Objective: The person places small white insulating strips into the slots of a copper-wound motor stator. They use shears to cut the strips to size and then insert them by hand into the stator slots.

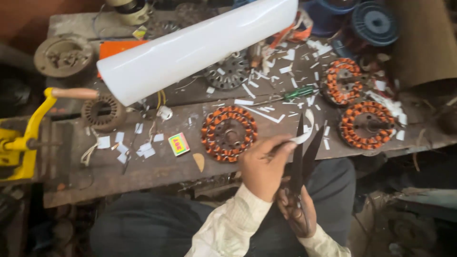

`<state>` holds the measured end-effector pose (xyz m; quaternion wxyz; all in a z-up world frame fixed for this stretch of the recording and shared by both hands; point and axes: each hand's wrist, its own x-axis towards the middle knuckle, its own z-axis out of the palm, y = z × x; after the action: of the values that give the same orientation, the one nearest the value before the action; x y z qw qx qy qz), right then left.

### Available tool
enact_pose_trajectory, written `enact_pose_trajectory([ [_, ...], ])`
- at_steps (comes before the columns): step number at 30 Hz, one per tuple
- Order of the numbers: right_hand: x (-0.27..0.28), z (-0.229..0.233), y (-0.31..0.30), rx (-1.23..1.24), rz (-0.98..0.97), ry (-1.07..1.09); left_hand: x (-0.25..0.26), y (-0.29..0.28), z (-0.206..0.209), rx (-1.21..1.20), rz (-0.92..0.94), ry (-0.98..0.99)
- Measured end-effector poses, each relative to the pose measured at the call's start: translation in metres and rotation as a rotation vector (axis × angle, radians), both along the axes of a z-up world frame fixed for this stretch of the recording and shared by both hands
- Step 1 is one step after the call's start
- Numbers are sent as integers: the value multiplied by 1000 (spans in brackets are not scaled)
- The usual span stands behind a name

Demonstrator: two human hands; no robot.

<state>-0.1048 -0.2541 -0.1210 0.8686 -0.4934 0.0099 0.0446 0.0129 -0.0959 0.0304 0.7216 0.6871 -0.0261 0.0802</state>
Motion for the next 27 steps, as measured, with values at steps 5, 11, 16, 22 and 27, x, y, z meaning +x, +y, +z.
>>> enact_pose_trajectory([
  [5, 3, 6, 7, -94, 4, -44, 1, -1, -4, -66, -103, 80],
  [11, 3, 19, 9, -204, -6, -27, 1, 0, -6, 9, -115, 80],
  [16, -5, 17, 4, -198, -13, 47, 0, -1, -10, -92, -140, 159],
  [22, -1, 20, 3, -197, 1, 7, 0, -5, -14, -245, -161, 224],
  [27, 0, 20, 2, -211, 2, 28, 3, -3, -18, -290, -206, 197],
])
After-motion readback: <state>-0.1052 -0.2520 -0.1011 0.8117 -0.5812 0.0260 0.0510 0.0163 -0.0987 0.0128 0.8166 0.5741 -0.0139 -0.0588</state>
